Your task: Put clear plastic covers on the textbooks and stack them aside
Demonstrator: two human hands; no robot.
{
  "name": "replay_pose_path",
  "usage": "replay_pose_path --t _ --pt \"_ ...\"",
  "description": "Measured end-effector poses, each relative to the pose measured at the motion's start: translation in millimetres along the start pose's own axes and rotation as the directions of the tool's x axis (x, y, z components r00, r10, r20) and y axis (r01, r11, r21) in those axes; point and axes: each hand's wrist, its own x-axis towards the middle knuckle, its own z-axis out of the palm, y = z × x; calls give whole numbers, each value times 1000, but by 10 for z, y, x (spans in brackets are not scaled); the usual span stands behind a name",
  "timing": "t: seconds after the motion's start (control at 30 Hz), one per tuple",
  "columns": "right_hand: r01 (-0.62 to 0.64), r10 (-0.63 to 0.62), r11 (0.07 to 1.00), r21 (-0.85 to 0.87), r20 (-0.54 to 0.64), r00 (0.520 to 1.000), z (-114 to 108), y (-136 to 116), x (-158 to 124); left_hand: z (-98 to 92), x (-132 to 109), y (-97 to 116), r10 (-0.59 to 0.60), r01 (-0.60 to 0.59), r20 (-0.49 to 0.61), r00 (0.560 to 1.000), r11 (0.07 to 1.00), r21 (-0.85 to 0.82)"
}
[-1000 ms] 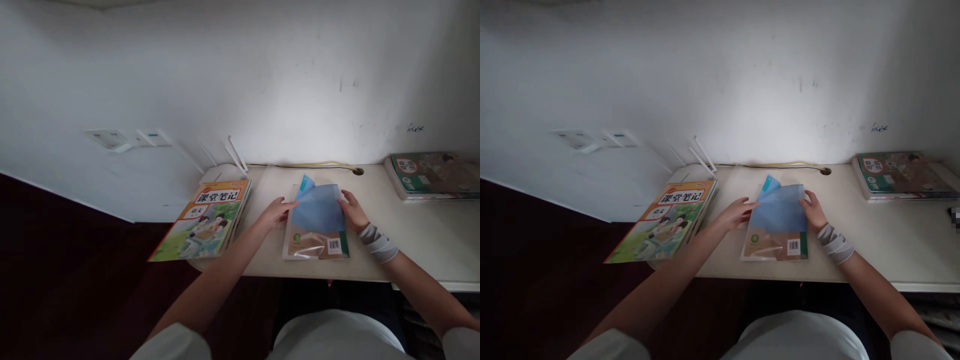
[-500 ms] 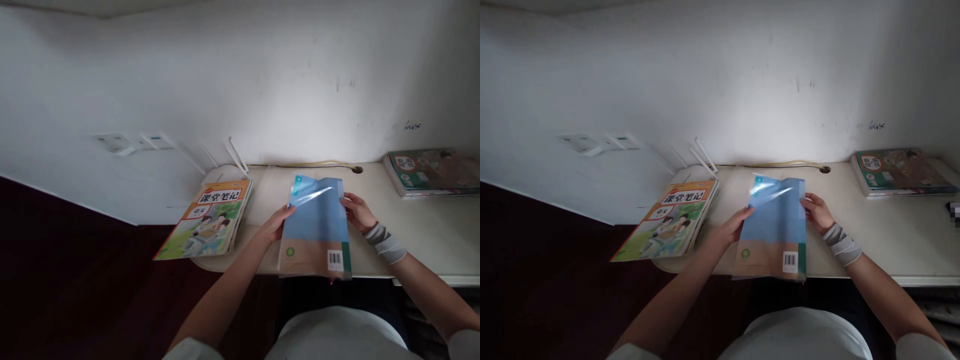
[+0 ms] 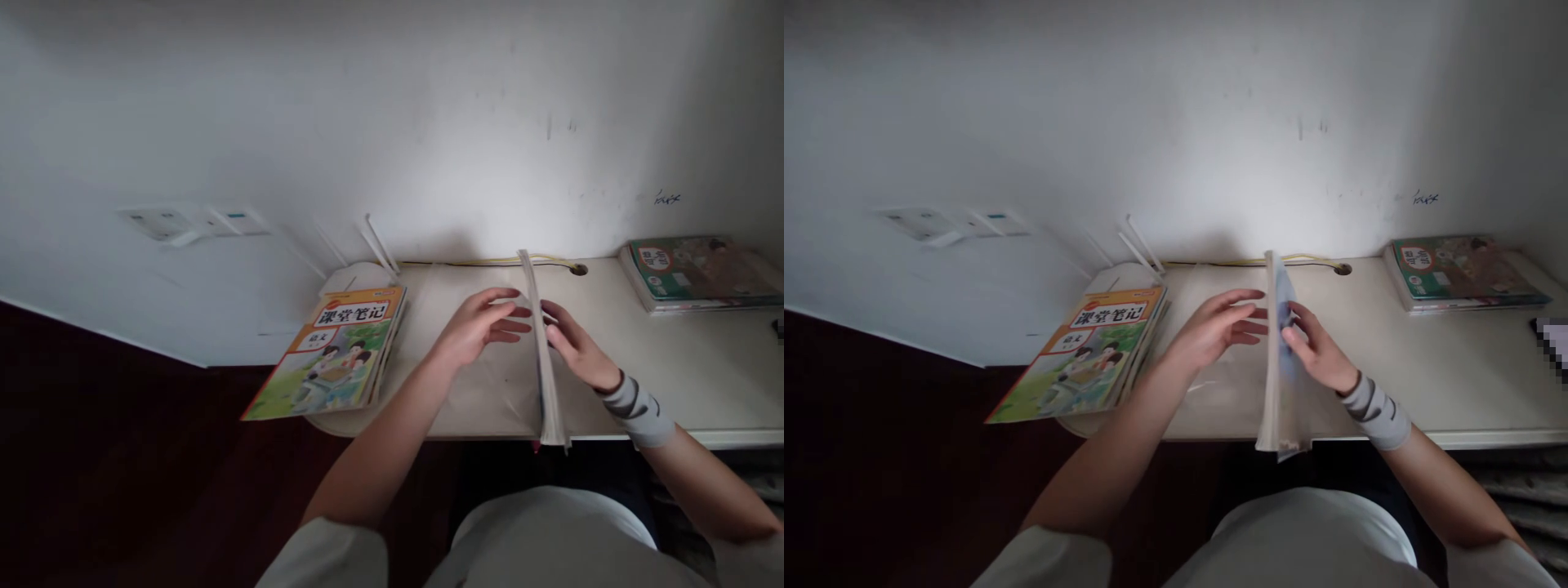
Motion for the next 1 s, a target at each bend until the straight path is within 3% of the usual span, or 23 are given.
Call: replay_pose_path --t 0.13,0.23,0.33,0.47,0.57,0.63,0.7,0.77,0.8,0.87,0.93,1.0 --pt "-126 148 957 260 -67 987 -372 2 -33 226 108 -95 -48 47 110 993 999 10" --pt "-239 275 868 436 -21 961 -778 143 -137 209 108 -66 -59 58 135 989 998 15" --pt "-387 444 773 502 7 896 -1107 401 -323 -28 -13 2 -71 66 56 996 994 81" --pt "-424 533 792 440 -159 831 -1256 801 -502 -536 -266 -183 -129 157 -137 982 962 222" --pt "-411 508 829 380 -206 836 -1248 1003 -493 -856 -382 -527 -118 234 -299 947 891 389" --pt "-402 466 872 279 -222 856 -1251 1060 -446 -955 -406 -732 -59 282 -402 914 805 522" --pt "-344 335 938 30 -327 884 -1254 1045 -401 -932 -409 -855 157 251 -460 874 665 704" --pt "-233 75 909 -345 -416 906 -1206 953 -370 -796 -405 -906 425 180 -379 822 437 881" --pt "-171 -52 838 -518 -389 920 -1143 884 -358 -696 -400 -921 505 153 -300 809 311 938" --pt "-30 -173 668 -744 -194 966 -920 729 -328 -472 -377 -970 505 123 -165 847 116 986" --pt "145 -147 556 -818 75 986 -598 604 -272 -270 -338 -1069 383 114 -110 917 12 993" --pt "301 -95 486 -821 292 952 -265 557 -192 -138 -297 -1205 253 117 -105 962 -35 992"
